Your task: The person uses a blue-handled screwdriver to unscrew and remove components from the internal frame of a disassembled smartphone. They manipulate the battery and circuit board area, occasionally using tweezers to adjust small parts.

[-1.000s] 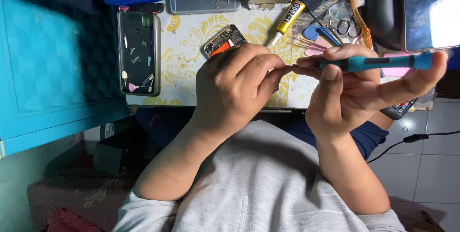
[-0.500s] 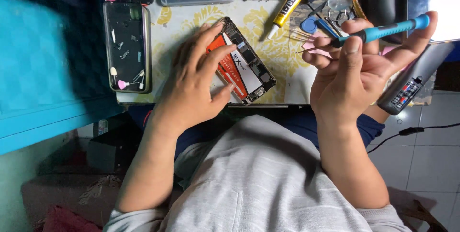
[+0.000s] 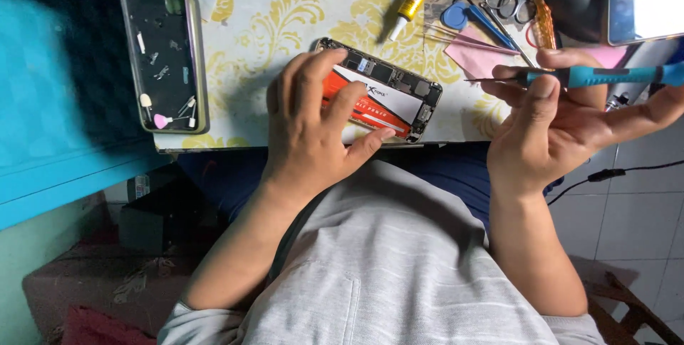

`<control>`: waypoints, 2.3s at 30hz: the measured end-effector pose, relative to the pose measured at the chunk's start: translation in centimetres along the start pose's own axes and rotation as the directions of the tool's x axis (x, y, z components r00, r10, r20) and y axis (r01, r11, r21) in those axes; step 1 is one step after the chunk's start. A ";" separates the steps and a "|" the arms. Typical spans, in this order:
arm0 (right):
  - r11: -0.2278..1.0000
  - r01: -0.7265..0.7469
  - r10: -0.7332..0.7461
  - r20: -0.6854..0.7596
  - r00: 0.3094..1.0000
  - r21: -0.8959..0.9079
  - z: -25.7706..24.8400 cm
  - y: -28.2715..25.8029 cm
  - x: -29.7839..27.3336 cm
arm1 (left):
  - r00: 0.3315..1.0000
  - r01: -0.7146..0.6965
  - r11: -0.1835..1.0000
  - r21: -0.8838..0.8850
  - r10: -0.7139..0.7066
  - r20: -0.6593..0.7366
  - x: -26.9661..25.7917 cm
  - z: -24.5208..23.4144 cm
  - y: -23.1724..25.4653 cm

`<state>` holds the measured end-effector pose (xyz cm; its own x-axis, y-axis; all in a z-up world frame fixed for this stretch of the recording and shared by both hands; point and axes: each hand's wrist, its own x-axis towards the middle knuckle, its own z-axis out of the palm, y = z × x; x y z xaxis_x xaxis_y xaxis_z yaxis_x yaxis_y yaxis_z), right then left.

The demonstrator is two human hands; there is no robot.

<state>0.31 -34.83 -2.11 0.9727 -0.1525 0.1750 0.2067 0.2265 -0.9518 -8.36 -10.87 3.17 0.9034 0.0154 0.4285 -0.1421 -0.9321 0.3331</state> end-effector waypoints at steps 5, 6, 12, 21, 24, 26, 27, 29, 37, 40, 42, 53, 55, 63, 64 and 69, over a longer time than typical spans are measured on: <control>0.981 0.162 -0.147 0.136 0.980 -0.107 -1.7 1.4 -0.4 | 0.992 -0.098 0.995 -0.025 0.100 0.075 0.3 0.5 0.7; 0.966 0.219 -0.193 0.186 0.964 -0.134 -1.9 1.6 -0.4 | 0.991 -0.101 0.995 -0.016 0.102 0.091 0.3 0.7 0.8; 0.962 0.272 -0.259 0.235 0.937 -0.023 -1.1 1.6 -0.2 | 0.988 -0.104 0.994 -0.032 0.107 0.114 0.4 0.9 0.9; 0.961 0.273 -0.248 0.306 0.919 -0.040 0.6 0.1 -0.4 | 0.983 -0.106 0.993 0.059 0.096 0.154 0.3 1.2 0.9; 0.917 0.386 -0.302 0.451 0.840 -0.105 2.5 -1.2 0.2 | 0.984 -0.106 0.991 0.077 0.094 0.149 0.4 1.1 1.1; 0.913 0.399 -0.295 0.530 0.795 -0.091 3.6 -2.3 0.6 | 0.983 -0.108 0.989 0.103 0.091 0.159 -0.1 1.6 0.9; 0.910 0.408 -0.286 0.608 0.741 -0.068 4.3 -2.9 0.8 | 0.983 -0.105 0.985 0.135 0.082 0.166 -0.4 1.7 0.8; 0.906 0.418 -0.292 0.625 0.724 -0.061 4.6 -2.8 1.1 | 0.983 -0.108 0.985 0.134 0.086 0.164 -0.5 2.0 0.7; 0.922 0.385 -0.268 0.664 0.698 -0.032 5.7 -1.8 1.9 | 0.988 -0.087 0.995 0.049 0.080 0.134 -0.3 1.8 0.7; 0.932 0.362 -0.245 0.697 0.674 -0.022 5.9 -1.7 1.9 | 0.989 -0.085 0.994 0.070 0.076 0.125 0.0 1.6 0.9; 0.915 0.400 -0.251 0.708 0.660 -0.048 6.1 -1.7 2.0 | 0.991 -0.075 0.994 0.073 0.066 0.115 0.1 1.5 1.0; 0.885 0.457 -0.267 0.705 0.657 -0.092 6.2 -1.2 2.0 | 0.991 -0.065 0.995 0.075 0.056 0.118 0.0 1.5 1.0; 0.875 0.477 -0.285 0.709 0.645 -0.082 6.4 -1.3 2.1 | 0.991 -0.063 0.996 0.063 0.055 0.123 0.1 1.5 1.0; 0.772 0.633 -0.317 0.822 0.474 -0.067 7.5 -2.7 2.7 | 0.992 -0.070 0.994 0.087 0.061 0.107 -0.1 1.7 1.0; 0.771 0.634 -0.316 0.824 0.471 -0.067 7.3 -3.2 2.9 | 0.993 -0.068 0.994 0.085 0.059 0.105 0.1 1.6 0.9; 0.526 0.667 0.150 0.829 0.539 -0.528 7.4 -9.4 4.2 | 0.991 -0.081 0.993 0.087 0.071 0.109 -0.3 2.1 0.8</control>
<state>3.19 -30.43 9.45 0.6424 0.7493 0.1607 0.7015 -0.4905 -0.5170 -7.83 -12.35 1.53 0.9298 -0.0902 0.3567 -0.1785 -0.9584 0.2229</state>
